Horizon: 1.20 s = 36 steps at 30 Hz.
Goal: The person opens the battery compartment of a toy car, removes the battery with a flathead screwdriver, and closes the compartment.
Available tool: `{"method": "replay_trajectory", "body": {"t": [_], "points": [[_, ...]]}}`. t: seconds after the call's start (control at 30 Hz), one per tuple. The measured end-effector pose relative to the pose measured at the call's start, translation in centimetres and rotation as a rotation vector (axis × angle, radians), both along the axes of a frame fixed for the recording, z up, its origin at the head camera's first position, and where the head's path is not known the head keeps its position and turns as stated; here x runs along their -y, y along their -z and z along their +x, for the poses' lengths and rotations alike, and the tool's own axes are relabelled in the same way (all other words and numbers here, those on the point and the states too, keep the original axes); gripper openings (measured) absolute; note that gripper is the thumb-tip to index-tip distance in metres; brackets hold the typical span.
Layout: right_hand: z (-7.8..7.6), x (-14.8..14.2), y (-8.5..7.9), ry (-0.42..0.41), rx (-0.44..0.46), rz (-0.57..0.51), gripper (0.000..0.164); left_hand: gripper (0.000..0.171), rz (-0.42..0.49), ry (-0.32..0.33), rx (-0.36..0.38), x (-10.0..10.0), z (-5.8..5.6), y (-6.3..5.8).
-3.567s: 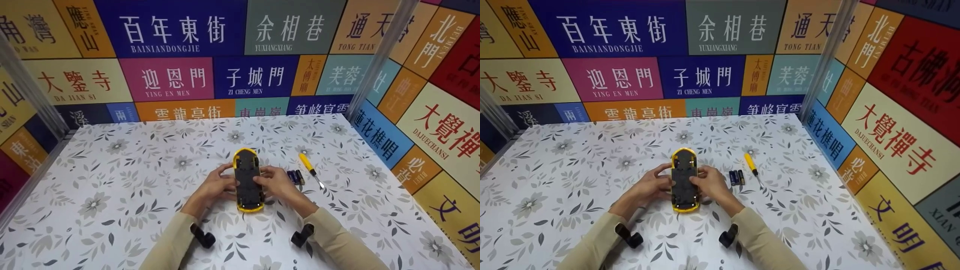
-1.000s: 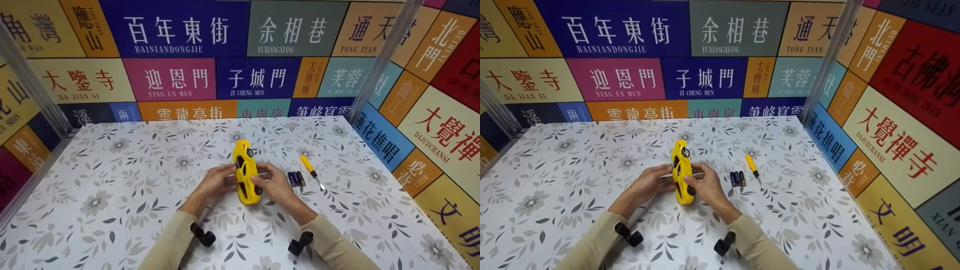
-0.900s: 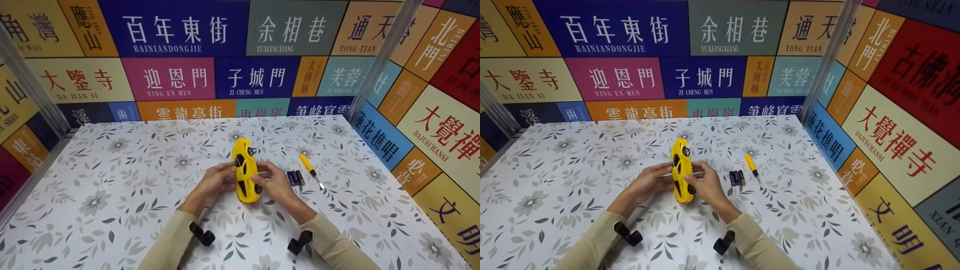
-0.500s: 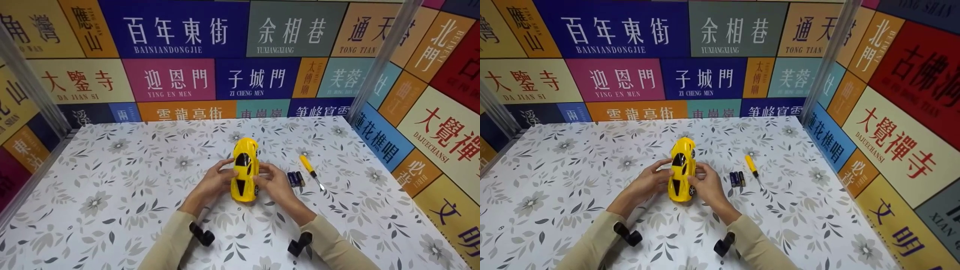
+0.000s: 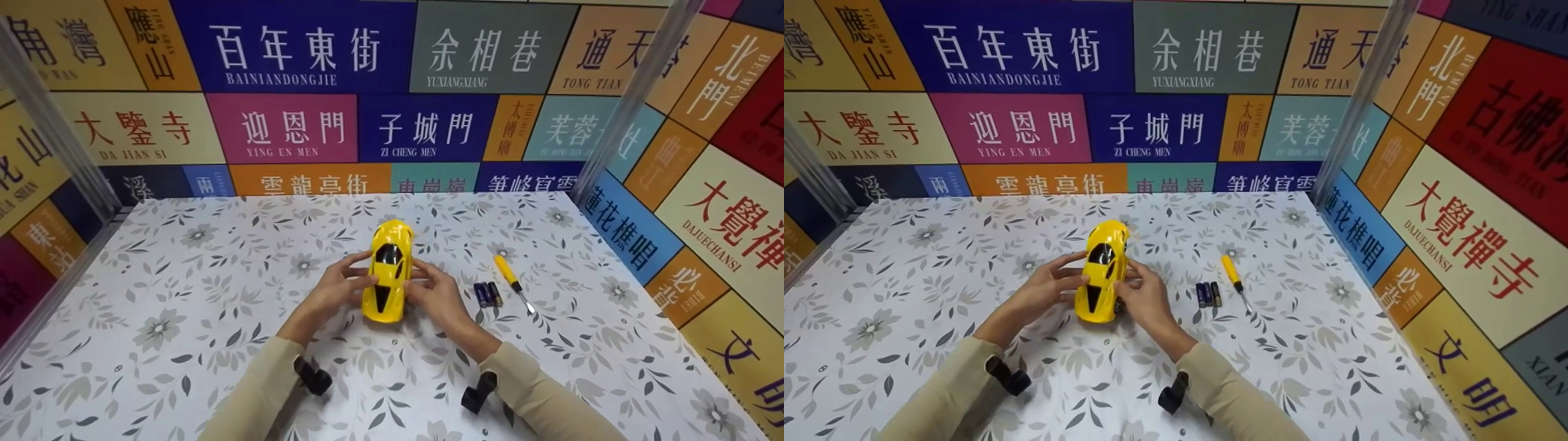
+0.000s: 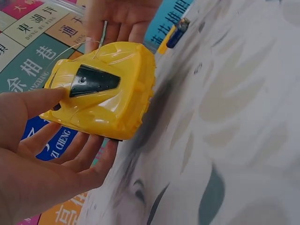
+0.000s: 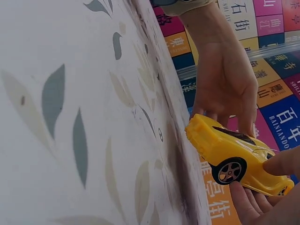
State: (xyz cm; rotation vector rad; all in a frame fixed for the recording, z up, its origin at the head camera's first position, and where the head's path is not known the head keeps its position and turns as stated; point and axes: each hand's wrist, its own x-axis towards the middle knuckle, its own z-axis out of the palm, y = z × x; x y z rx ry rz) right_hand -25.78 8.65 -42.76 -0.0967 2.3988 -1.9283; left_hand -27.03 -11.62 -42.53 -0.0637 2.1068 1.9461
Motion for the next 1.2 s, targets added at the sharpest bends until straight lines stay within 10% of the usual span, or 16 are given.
{"method": "replay_trajectory", "body": {"t": [0.43, 1.2], "points": [[-2.6, 3.3, -0.9, -0.015, 0.123, -0.083, 0.056, 0.063, -0.223, -0.016, -0.067, 3.5, -0.9, -2.1], [-5.3, 9.1, 0.8, -0.125, 0.316, -0.231, 0.055, 0.064, -0.308, -0.069, 0.057, 8.5, -1.4, -0.7]]}}
